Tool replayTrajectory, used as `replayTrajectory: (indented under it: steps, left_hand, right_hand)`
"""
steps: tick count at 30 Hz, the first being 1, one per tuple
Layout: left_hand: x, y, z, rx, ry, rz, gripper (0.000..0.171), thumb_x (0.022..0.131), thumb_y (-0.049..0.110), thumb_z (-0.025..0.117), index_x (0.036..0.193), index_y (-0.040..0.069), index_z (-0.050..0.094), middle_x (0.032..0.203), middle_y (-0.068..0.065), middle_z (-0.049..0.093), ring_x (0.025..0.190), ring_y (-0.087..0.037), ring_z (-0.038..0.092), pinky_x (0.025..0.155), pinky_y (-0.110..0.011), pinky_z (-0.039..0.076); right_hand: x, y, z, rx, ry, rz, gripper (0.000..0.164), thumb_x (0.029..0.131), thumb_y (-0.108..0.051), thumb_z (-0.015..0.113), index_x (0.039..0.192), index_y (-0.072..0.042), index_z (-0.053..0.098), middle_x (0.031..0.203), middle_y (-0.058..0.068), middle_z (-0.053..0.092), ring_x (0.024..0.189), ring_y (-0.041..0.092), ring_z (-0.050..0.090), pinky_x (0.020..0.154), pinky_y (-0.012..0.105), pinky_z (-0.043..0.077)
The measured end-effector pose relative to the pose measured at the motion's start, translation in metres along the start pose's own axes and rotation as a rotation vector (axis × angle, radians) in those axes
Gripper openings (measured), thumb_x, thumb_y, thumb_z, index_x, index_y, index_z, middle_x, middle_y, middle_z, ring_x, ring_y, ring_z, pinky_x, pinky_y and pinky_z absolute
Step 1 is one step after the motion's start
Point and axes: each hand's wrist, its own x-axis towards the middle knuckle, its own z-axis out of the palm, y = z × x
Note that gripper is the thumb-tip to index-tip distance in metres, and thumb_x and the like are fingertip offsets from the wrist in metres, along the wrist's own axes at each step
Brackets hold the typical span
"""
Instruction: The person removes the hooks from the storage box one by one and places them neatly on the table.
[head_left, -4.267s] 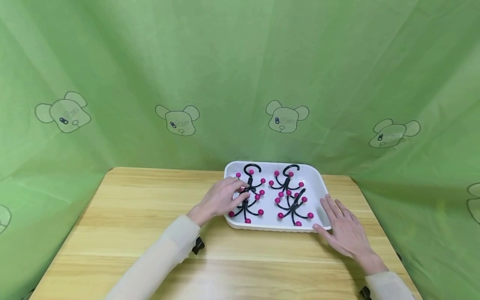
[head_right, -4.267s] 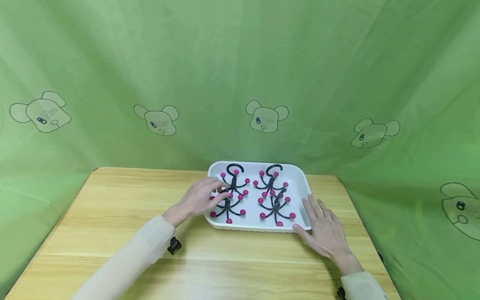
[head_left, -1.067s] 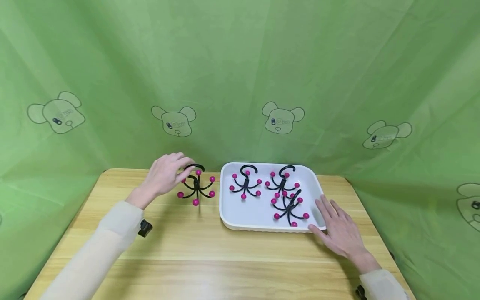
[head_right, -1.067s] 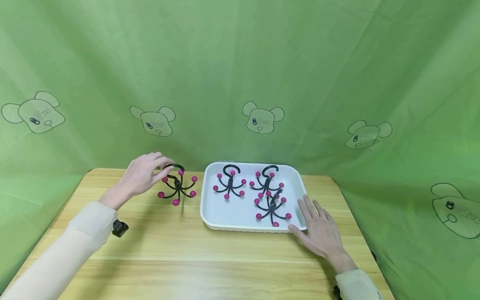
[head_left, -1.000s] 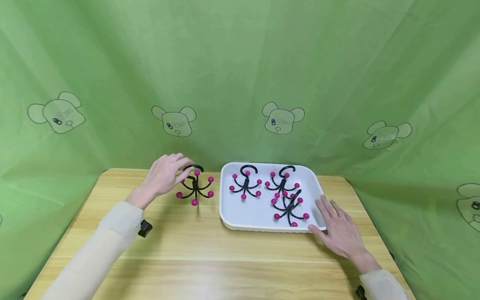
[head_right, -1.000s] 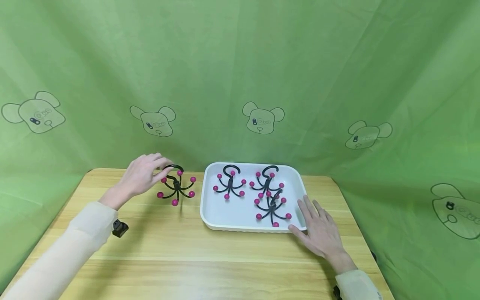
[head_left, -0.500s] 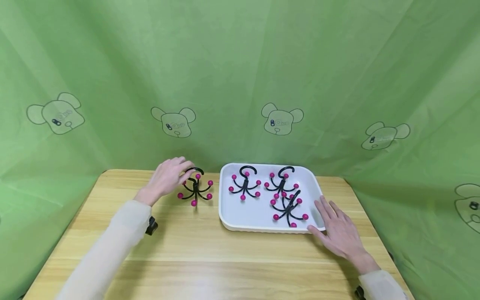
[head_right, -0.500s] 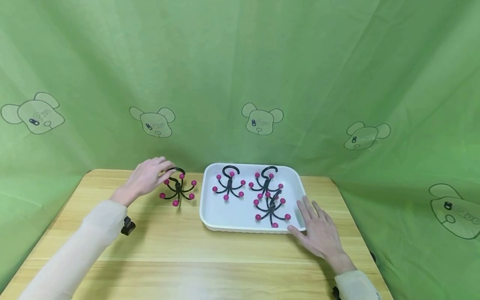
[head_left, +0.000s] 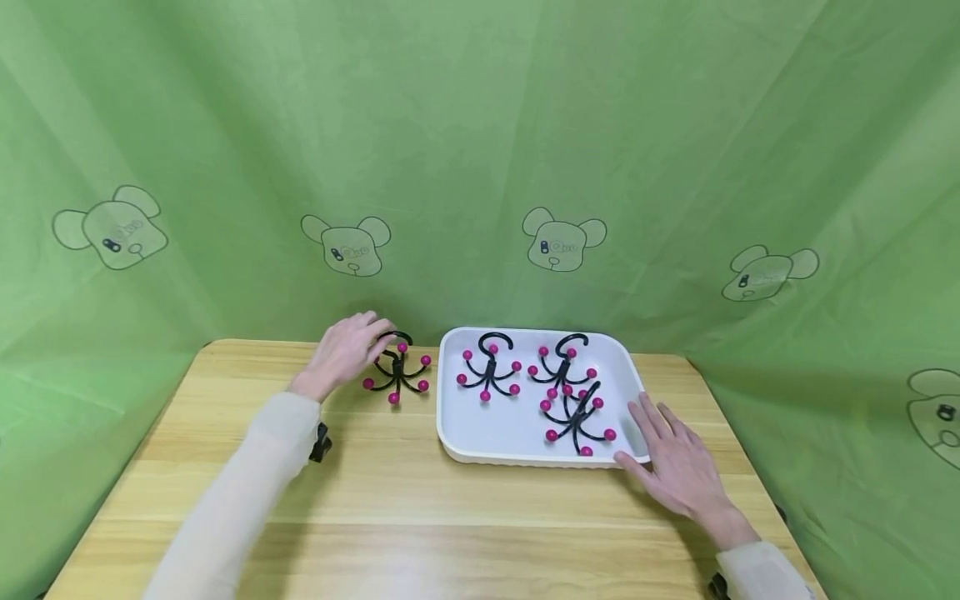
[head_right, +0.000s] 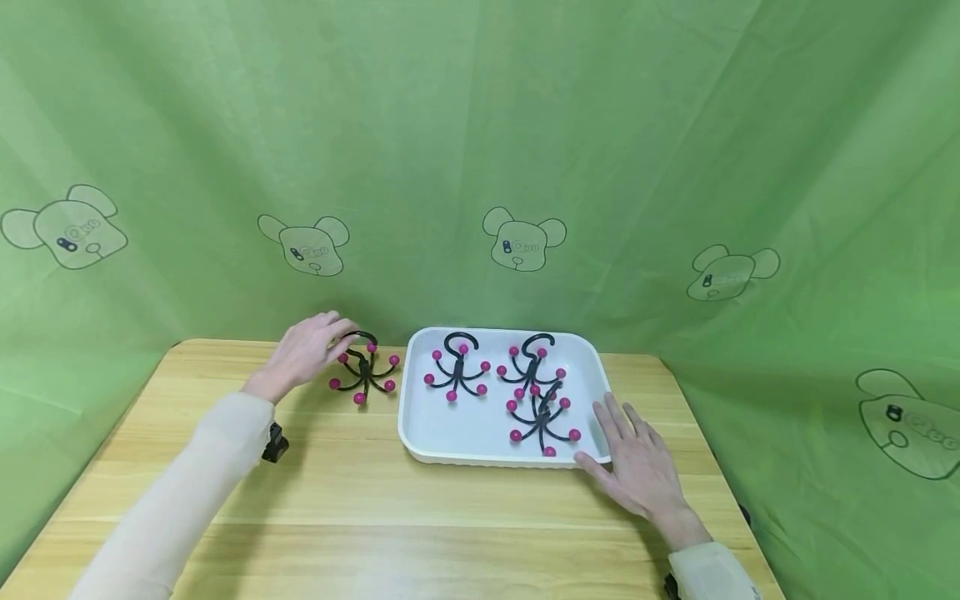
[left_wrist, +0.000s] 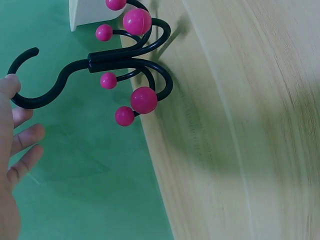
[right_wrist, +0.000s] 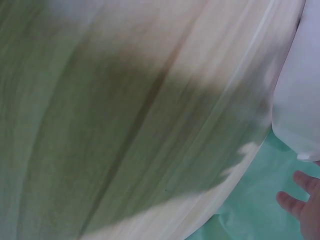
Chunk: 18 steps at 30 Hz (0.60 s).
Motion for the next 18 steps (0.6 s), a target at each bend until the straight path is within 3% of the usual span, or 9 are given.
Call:
replayTrajectory:
  steps: [9,18]
  left_hand:
    - [0.002,-0.003,0.009,-0.025,0.011,-0.029,0.029,0.108,0.027,0.060,0.128,0.009,0.069,0.115,-0.013,0.072,0.101,-0.027,0.067,0.086,-0.043,0.062]
    - [0.004,-0.004,0.012,-0.028,0.016,-0.028,0.030,0.109,0.030,0.058,0.128,0.010,0.069,0.117,-0.013,0.073,0.104,-0.028,0.068,0.087,-0.043,0.062]
  right_hand:
    - [0.000,0.000,0.000,0.007,-0.003,0.005,0.090,0.096,-0.063,0.062,0.163,-0.009,0.037,0.172,0.018,0.032,0.150,0.050,0.040,0.116,0.072,0.040]
    - [0.000,0.002,0.000,0.017,0.006,0.000,0.090,0.096,-0.063,0.063,0.163,-0.009,0.037,0.172,0.019,0.033,0.149,0.051,0.041,0.117,0.071,0.039]
